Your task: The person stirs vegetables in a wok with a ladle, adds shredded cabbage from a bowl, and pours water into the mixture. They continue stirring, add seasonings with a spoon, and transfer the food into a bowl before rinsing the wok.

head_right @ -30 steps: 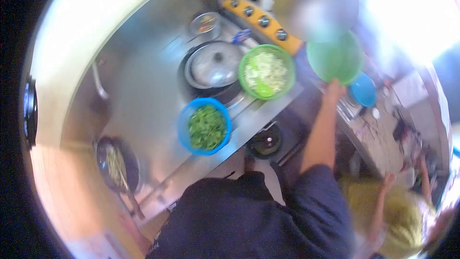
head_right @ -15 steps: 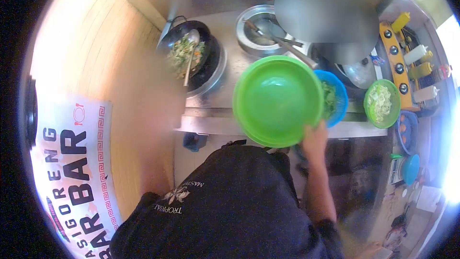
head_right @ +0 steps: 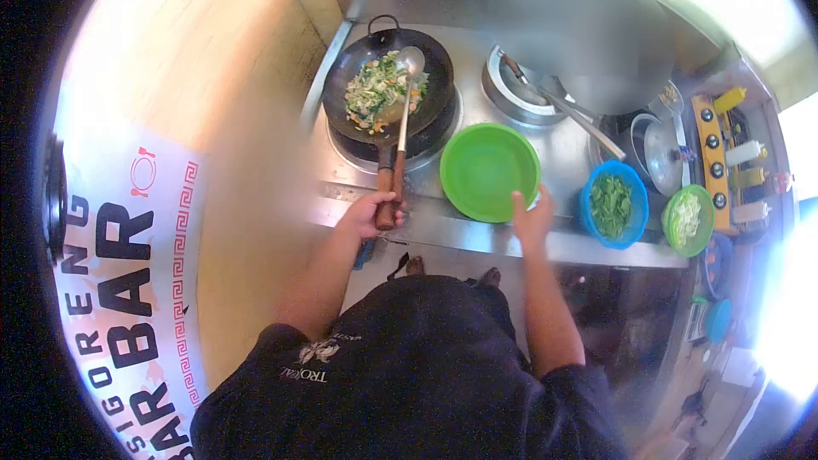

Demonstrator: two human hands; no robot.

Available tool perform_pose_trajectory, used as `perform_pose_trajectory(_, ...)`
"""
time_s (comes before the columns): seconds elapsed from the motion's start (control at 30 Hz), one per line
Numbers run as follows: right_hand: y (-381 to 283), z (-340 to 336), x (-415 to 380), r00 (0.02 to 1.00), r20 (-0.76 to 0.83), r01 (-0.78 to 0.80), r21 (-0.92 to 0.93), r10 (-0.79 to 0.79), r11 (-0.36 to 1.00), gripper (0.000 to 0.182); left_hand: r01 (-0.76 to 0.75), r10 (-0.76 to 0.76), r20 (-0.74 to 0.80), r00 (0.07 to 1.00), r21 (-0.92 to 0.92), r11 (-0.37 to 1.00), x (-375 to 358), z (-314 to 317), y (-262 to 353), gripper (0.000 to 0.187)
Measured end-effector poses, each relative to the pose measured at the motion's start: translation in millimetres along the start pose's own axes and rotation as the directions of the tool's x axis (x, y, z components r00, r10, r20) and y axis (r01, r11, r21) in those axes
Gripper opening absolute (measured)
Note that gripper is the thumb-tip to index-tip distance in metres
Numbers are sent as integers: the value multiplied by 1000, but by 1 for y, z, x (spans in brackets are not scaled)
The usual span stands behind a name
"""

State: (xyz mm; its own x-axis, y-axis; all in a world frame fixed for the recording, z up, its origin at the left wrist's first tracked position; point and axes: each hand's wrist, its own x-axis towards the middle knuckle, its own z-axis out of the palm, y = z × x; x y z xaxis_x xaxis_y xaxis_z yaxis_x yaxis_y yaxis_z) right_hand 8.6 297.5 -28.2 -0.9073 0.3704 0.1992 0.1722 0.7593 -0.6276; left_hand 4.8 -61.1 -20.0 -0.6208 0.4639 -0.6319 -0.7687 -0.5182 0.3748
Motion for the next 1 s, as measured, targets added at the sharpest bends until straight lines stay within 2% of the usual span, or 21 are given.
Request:
perform_pose_trajectory(0.03, -47, -12, -9, 992, 127, 3, 108, -16, 994, 64, 1, 0, -15, 1000, 17, 1000, 3, 0, -4, 23)
perform_pose_trajectory(0.07, -86, -12, -12, 919, 395, -65, 160, -4, 985, 65, 1, 0, -22, 1000, 20, 1000, 0, 6, -4, 20)
perform_pose_trajectory(0.1, -119, -2, -10, 775, 632, -141, 192, -12, 971, 67, -1, 1, -22, 1000, 17, 1000, 0, 5, -4, 20)
perform_pose_trajectory(0.13, -134, 31, -12, 718, 695, -108, 174, -44, 979, 68, -1, 2, 17, 1000, -24, 1000, 0, 4, -4, 21)
perform_pose_trajectory(0.17, -141, 67, -14, 653, 754, -73, 158, -72, 985, 69, 0, 4, 56, 998, -65, 998, 0, 3, -6, 22)
perform_pose_trajectory(0.23, -159, 114, -9, 595, 801, -223, 239, -62, 945, 64, -12, 18, 66, 998, -90, 996, 5, -2, -12, 23)
perform_pose_trajectory(0.27, -167, 119, -6, 597, 800, -219, 241, -65, 946, 64, -22, 31, 76, 997, -108, 994, 7, -3, -12, 24)
perform_pose_trajectory(0.33, -181, 125, -2, 537, 842, -235, 204, -48, 950, 49, -20, 25, 64, 998, -90, 996, 3, 1, -8, 26)
perform_pose_trajectory(0.37, -183, 125, -2, 533, 845, -230, 199, -48, 953, 49, -13, 16, 51, 999, -77, 997, 1, 1, -7, 27)
perform_pose_trajectory(0.43, -194, 112, 1, 526, 814, -638, 186, 247, 747, 36, -39, 41, 27, 999, -64, 997, -2, 2, -1, 22)
perform_pose_trajectory(0.5, -190, 72, 26, 599, 783, -307, 34, 165, 951, 29, -62, 62, 4, 998, -49, 997, 2, -3, 3, 17)
perform_pose_trajectory(0.53, -175, 65, 35, 741, 669, -94, 17, 58, 995, 32, -93, 93, -21, 995, 13, 996, 10, -10, 0, 15)
perform_pose_trajectory(0.57, -159, 58, 40, 835, 545, 114, -34, -78, 993, 37, -118, 121, -47, 991, 76, 990, 13, -14, -5, 13)
perform_pose_trajectory(0.63, -165, 16, 53, 857, 477, 224, -3, -195, 975, 41, -132, 133, -19, 991, 58, 990, -8, -4, -1, 12)
perform_pose_trajectory(0.67, -167, 1, 60, 861, 468, 228, -2, -200, 974, 41, -149, 149, 4, 989, 41, 988, -20, 4, 3, 12)
perform_pose_trajectory(0.73, -167, -25, 70, 830, 473, 411, -158, -296, 898, 46, -142, 141, 25, 990, 31, 989, -37, 9, -1, 12)
perform_pose_trajectory(0.87, -172, -67, 81, 828, 450, 451, -181, -334, 874, 47, -132, 131, 8, 991, 44, 990, -66, 24, -13, 11)
perform_pose_trajectory(0.93, -172, -79, 83, 816, 487, 478, -264, -312, 838, 47, -125, 126, 1, 992, 72, 990, -75, 31, -18, 11)
perform_pose_trajectory(1.0, -162, -87, 84, 801, 491, 485, -194, -343, 853, 46, -123, 125, -10, 992, 100, 987, -83, 37, -21, 10)
